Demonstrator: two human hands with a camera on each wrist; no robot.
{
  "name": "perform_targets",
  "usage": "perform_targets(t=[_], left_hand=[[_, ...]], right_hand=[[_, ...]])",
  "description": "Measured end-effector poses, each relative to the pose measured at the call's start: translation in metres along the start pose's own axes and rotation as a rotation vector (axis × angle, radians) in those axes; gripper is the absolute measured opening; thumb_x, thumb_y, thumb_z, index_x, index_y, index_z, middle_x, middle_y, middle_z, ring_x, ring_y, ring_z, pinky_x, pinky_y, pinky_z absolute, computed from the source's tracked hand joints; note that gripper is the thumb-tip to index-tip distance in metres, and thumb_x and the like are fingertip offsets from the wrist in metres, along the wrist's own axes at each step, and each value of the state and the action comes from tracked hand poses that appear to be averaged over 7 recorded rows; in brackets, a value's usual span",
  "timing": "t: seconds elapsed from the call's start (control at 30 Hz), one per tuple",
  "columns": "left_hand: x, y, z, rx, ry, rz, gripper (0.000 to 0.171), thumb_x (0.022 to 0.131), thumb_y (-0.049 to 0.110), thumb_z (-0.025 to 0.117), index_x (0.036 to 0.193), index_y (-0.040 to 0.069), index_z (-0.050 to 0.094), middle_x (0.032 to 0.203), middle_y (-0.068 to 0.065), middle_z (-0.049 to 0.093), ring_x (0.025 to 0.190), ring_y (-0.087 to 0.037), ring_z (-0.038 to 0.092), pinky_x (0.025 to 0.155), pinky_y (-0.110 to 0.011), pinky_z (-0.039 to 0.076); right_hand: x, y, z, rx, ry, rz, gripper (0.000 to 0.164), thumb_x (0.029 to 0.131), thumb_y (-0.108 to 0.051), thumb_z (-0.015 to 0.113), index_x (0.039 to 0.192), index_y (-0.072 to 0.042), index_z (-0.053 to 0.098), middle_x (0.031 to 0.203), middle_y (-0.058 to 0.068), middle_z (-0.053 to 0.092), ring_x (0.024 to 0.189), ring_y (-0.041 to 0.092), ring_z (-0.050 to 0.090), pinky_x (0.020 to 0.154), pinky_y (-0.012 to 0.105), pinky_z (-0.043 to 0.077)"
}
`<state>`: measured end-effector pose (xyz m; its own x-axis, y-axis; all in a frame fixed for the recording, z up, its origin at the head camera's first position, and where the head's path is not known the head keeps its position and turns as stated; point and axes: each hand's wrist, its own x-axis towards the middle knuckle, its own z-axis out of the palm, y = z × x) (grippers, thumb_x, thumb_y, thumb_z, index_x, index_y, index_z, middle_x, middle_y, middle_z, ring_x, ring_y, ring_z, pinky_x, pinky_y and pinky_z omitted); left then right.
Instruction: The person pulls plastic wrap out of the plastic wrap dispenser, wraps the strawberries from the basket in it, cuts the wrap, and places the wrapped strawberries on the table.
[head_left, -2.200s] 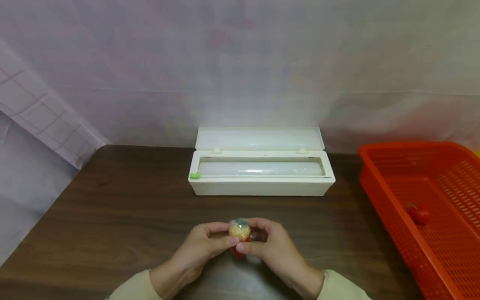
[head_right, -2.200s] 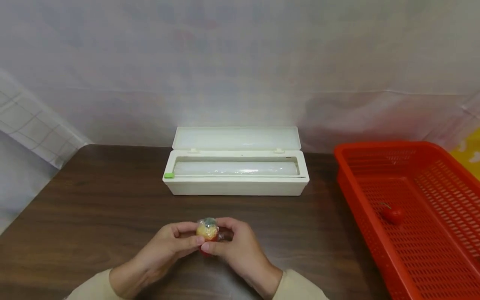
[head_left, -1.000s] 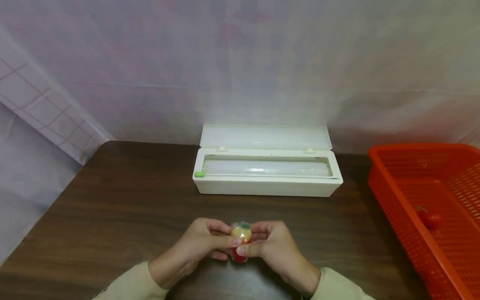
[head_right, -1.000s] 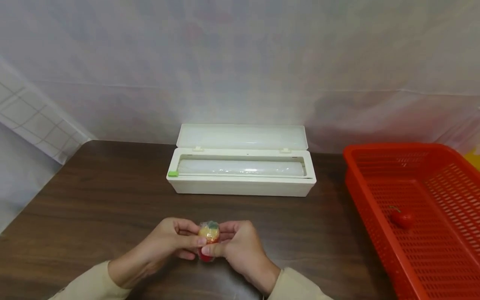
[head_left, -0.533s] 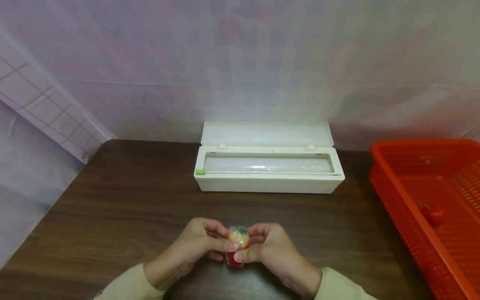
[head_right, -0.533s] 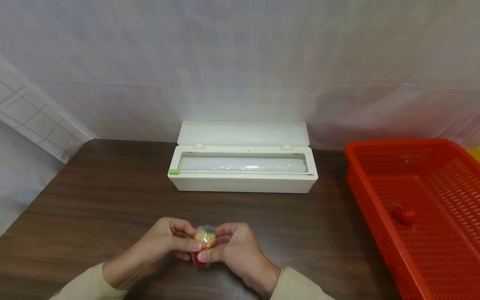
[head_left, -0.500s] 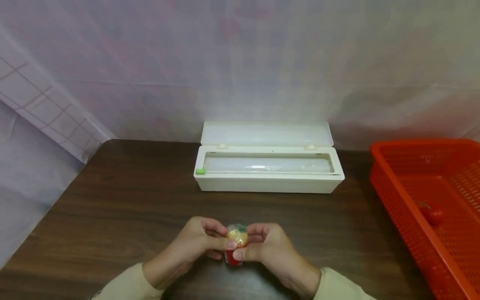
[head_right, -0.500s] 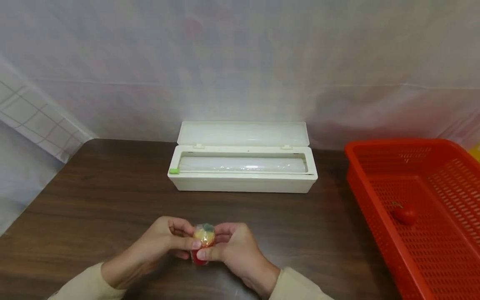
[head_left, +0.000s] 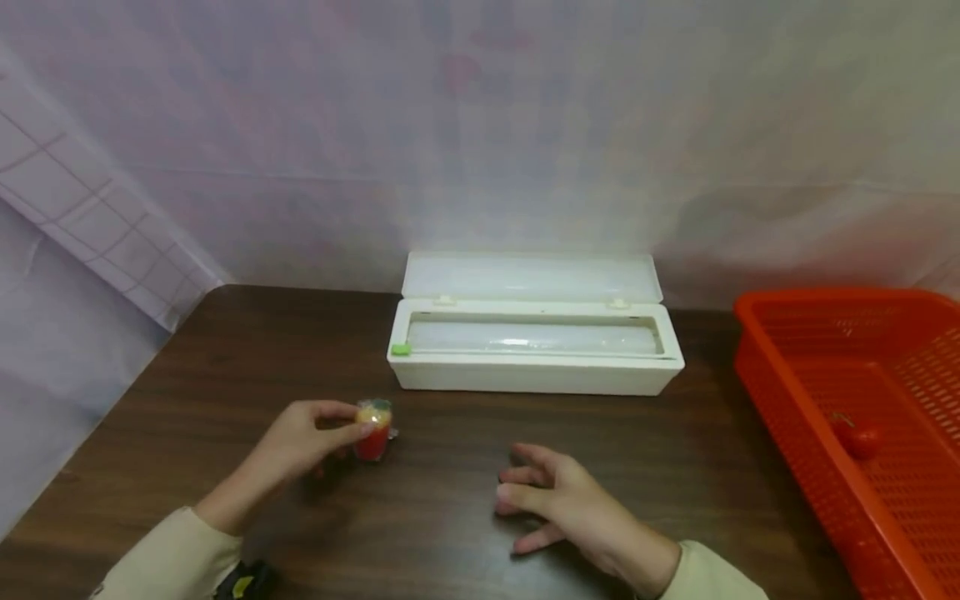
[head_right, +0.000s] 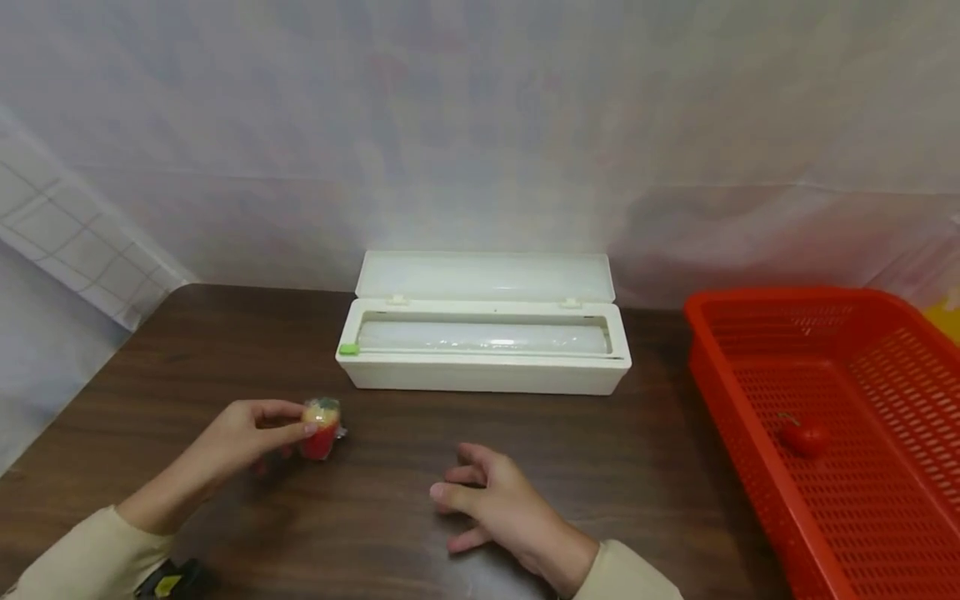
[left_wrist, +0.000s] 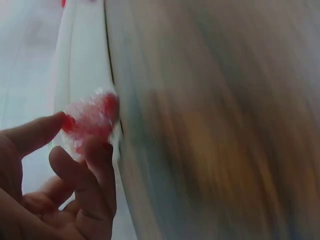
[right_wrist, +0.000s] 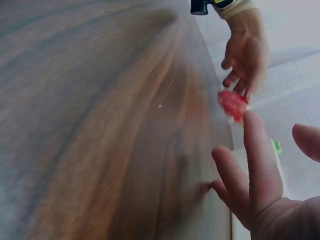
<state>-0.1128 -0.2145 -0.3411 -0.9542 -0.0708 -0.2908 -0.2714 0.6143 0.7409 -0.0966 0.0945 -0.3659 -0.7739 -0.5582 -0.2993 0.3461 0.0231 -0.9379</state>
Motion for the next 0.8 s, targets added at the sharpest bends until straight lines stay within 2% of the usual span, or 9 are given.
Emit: perform_targets(t=[0.1, 0.23, 0.57, 0.8], left_hand=[[0.001, -0.010, -0.012, 0.094, 0.005, -0.011, 0.056, 0.086, 0.039, 0.067, 0.118, -0.007, 0.060, 0.075, -0.007, 0.066, 0.057, -0.014, 0.055, 0.045, -0.030, 0.047], [-0.001, -0.018, -0.014, 0.173, 0.009, -0.001, 0.059, 0.089, 0.041, 0.062, 0.122, -0.009, 0.057, 0.070, -0.006, 0.066, 0.049, -0.013, 0.052, 0.045, -0.029, 0.045], [-0.003, -0.019, -0.010, 0.144, 0.009, 0.019, 0.061, 0.090, 0.041, 0.061, 0.124, -0.009, 0.054, 0.071, -0.006, 0.065, 0.057, -0.014, 0.055, 0.046, -0.030, 0.047], [-0.003, -0.017, -0.011, 0.145, -0.003, 0.026, 0.064, 0.090, 0.041, 0.060, 0.127, -0.010, 0.051, 0.073, -0.008, 0.066, 0.057, -0.015, 0.055, 0.045, -0.030, 0.047]], right_hand=[[0.000, 0.004, -0.004, 0.007, -0.009, 0.000, 0.073, 0.092, -0.015, 0.063, 0.142, 0.013, 0.018, 0.135, 0.039, 0.043, 0.104, 0.033, 0.063, 0.065, 0.039, 0.061], [0.001, 0.007, -0.005, 0.012, -0.024, 0.000, 0.071, 0.092, -0.015, 0.061, 0.142, 0.013, 0.019, 0.133, 0.037, 0.046, 0.102, 0.031, 0.064, 0.064, 0.039, 0.061], [0.001, 0.009, -0.004, 0.000, -0.022, 0.000, 0.068, 0.092, -0.014, 0.060, 0.141, 0.014, 0.022, 0.128, 0.033, 0.052, 0.099, 0.029, 0.064, 0.063, 0.036, 0.061], [-0.001, 0.012, -0.007, -0.004, -0.009, 0.006, 0.065, 0.093, -0.014, 0.058, 0.140, 0.014, 0.024, 0.124, 0.027, 0.056, 0.098, 0.028, 0.065, 0.061, 0.036, 0.061]])
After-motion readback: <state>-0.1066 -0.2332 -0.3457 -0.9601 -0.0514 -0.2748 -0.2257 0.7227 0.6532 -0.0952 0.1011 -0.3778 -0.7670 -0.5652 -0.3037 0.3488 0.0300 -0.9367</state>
